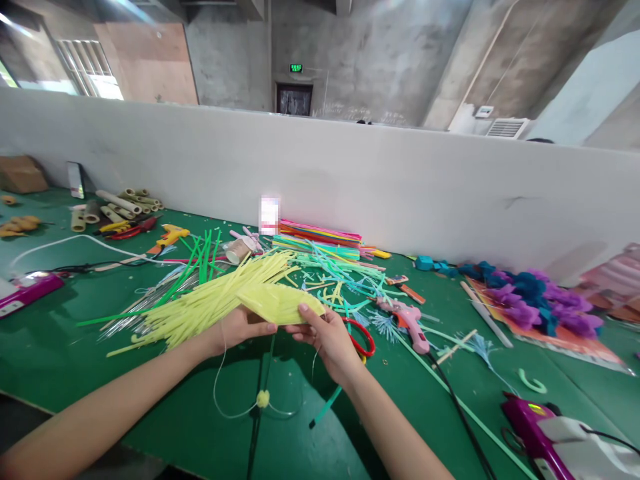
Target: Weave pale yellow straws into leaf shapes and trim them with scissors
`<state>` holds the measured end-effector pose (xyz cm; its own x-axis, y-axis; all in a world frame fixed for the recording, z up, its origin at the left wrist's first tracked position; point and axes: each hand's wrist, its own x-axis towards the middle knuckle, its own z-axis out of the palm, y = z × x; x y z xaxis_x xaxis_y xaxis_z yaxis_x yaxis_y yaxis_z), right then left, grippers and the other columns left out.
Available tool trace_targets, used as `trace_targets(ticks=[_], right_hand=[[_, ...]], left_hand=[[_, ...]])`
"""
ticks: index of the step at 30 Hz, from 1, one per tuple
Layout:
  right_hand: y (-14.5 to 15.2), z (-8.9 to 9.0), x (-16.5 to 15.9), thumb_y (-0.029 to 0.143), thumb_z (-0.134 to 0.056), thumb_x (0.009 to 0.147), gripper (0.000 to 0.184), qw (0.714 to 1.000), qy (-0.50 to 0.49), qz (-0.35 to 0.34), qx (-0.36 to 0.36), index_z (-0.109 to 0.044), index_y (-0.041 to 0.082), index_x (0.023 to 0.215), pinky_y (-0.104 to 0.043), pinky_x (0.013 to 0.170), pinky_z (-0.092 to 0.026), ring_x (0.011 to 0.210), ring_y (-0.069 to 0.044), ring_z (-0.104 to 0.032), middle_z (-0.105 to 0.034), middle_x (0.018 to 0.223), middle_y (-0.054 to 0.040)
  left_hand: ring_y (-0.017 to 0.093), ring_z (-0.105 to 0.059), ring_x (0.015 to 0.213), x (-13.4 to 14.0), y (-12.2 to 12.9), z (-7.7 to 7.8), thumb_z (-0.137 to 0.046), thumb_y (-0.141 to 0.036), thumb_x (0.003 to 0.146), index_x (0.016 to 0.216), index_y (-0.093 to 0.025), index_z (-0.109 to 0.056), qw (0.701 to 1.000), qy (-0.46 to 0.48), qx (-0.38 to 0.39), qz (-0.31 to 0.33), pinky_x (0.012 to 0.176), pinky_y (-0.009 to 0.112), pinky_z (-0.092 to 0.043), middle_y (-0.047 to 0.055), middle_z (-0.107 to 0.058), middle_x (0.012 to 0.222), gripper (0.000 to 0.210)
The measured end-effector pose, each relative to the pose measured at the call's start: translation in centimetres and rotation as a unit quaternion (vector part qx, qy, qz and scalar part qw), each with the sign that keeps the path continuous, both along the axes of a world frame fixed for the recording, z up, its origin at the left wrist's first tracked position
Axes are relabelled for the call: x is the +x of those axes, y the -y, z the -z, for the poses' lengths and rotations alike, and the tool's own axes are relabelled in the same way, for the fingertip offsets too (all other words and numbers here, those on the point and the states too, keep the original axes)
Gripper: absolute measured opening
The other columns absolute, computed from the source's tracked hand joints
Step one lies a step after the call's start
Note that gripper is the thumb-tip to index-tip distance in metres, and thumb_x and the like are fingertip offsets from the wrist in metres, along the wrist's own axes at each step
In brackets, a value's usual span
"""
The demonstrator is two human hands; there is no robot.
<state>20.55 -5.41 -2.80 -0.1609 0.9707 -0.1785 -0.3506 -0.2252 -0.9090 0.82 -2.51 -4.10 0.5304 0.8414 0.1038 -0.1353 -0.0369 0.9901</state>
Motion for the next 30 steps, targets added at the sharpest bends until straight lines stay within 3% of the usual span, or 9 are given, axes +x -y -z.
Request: trace_targets(ticks=[3,8,17,22,30], right_hand=[[-0.03,-0.02,0.01,0.033,-0.075,0.075,0.029,1.000,0.000,-0.001,0.001,-0.067,0.014,0.096,-0.019,0.057,-0.058,0.069,-0.017,-0.073,-0.075,0.084,-0.0082],[-0.15,0.13,0.02,0.032,-0.074,0.076,0.027,1.000,0.003,-0.003,-0.005,-0.067,0.014,0.095,-0.019,0.057,-0.058,0.069,-0.018,-0.073,-0.075,0.084,-0.0080],[-0.25,0.54,0.25,0.033,-0.074,0.076,0.029,1.000,-0.003,-0.009,-0.002,-0.067,0.015,0.098,-0.020,0.058,-0.059,0.071,-0.018,-0.073,-0.074,0.091,-0.0082],[-0.19,0.15,0.29,0.032,-0.074,0.076,0.027,1.000,-0.009,-0.002,-0.009,-0.068,0.014,0.096,-0.018,0.057,-0.058,0.066,-0.015,-0.072,-0.075,0.086,-0.0076],[-0.13,0.10,0.29,0.031,-0.074,0.076,0.026,1.000,-0.005,0.001,-0.009,-0.067,0.014,0.095,-0.018,0.056,-0.057,0.065,-0.015,-0.072,-0.075,0.086,-0.0070]], left_hand=[[0.025,-0.061,0.109,-0.16,0.10,-0.33,-0.077,-0.034,0.069,0.114,-0.020,-0.062,1.000,0.001,-0.020,0.014,0.095,0.038,-0.046,0.008,-0.066,0.118,0.049],[0.024,-0.065,0.085,-0.32,0.31,-0.65,-0.075,-0.038,0.071,0.107,-0.017,-0.064,0.998,-0.025,-0.044,0.025,0.074,0.034,-0.050,0.009,-0.071,0.095,0.044],[0.021,-0.064,0.077,-0.27,0.32,-0.69,-0.075,-0.038,0.070,0.096,-0.015,-0.068,0.998,-0.027,-0.060,0.026,0.066,0.030,-0.049,0.006,-0.071,0.081,0.035],[0.021,-0.064,0.079,-0.45,0.25,-0.84,-0.079,-0.036,0.065,0.094,-0.015,-0.068,0.996,-0.031,-0.072,0.042,0.068,0.031,-0.050,0.007,-0.071,0.087,0.037],[0.018,-0.061,0.069,-0.57,-0.10,-0.37,-0.075,-0.041,0.069,0.088,-0.015,-0.069,0.998,-0.035,-0.051,0.010,0.066,0.032,-0.048,0.006,-0.070,0.082,0.033]])
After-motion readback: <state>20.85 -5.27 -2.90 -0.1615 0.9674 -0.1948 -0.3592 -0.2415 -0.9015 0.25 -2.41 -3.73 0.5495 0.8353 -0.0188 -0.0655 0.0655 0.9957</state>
